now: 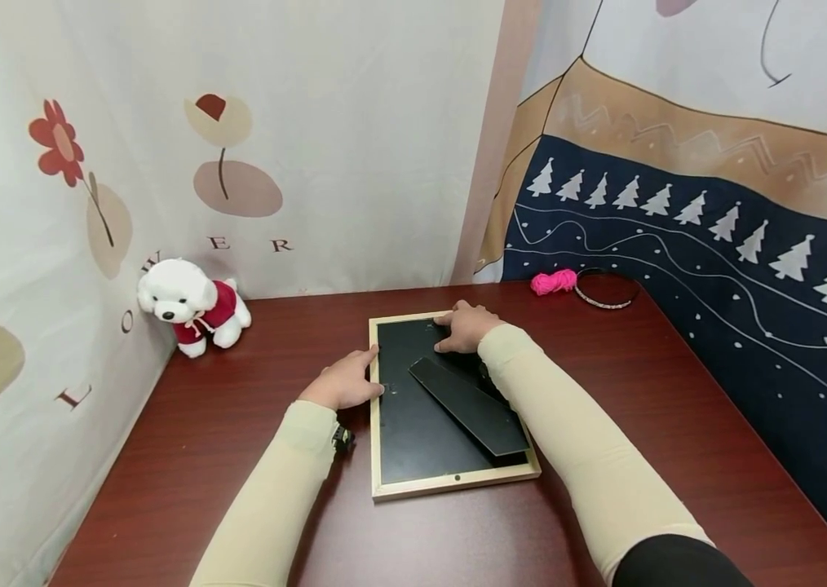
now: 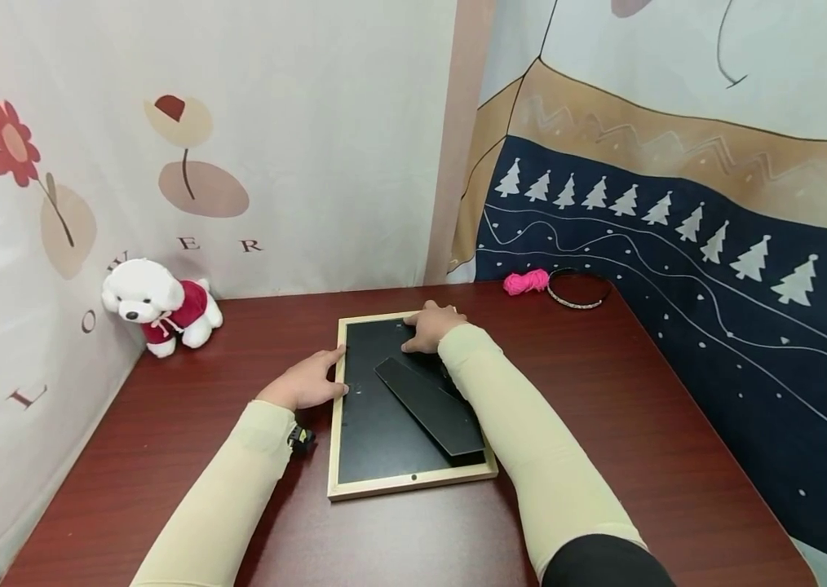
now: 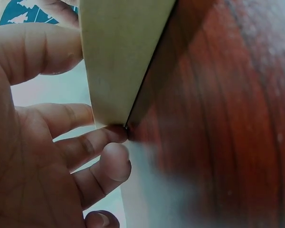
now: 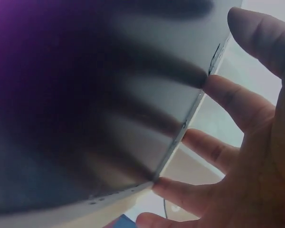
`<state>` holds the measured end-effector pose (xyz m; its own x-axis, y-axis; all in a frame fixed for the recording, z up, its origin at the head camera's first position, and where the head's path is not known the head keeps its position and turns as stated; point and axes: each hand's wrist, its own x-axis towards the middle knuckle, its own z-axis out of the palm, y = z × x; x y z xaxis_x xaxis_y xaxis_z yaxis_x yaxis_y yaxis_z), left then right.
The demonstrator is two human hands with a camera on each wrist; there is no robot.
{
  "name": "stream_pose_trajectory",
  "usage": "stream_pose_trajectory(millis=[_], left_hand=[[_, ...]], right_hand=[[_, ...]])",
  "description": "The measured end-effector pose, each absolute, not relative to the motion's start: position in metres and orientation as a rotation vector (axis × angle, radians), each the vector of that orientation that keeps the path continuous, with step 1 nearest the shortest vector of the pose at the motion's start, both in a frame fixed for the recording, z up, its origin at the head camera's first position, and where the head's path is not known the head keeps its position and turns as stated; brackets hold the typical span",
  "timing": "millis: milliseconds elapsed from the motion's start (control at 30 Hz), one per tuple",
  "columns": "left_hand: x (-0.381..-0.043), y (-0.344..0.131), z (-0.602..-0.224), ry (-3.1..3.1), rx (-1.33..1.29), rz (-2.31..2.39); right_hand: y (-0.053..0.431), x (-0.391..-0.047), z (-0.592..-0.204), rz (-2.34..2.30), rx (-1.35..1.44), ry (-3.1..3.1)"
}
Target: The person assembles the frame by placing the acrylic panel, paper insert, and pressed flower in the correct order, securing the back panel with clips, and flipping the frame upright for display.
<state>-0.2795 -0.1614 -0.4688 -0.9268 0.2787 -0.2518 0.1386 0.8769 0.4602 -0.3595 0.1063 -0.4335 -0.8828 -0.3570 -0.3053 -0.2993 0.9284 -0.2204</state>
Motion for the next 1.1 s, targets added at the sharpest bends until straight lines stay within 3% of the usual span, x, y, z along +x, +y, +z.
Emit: stream_pose_trajectory(millis=[567, 1100], left_hand=[[-0.28, -0.158, -0.463, 2.738, 0.336, 0.588], [-0.287, -0.165, -0.466, 2.712, 0.393, 0.579]], right_hand=[[0.146, -0.377, -0.427, -0.455, -0.65, 2.512], [0.18, -0.337, -0.429, -0.53, -0.585, 2.561]])
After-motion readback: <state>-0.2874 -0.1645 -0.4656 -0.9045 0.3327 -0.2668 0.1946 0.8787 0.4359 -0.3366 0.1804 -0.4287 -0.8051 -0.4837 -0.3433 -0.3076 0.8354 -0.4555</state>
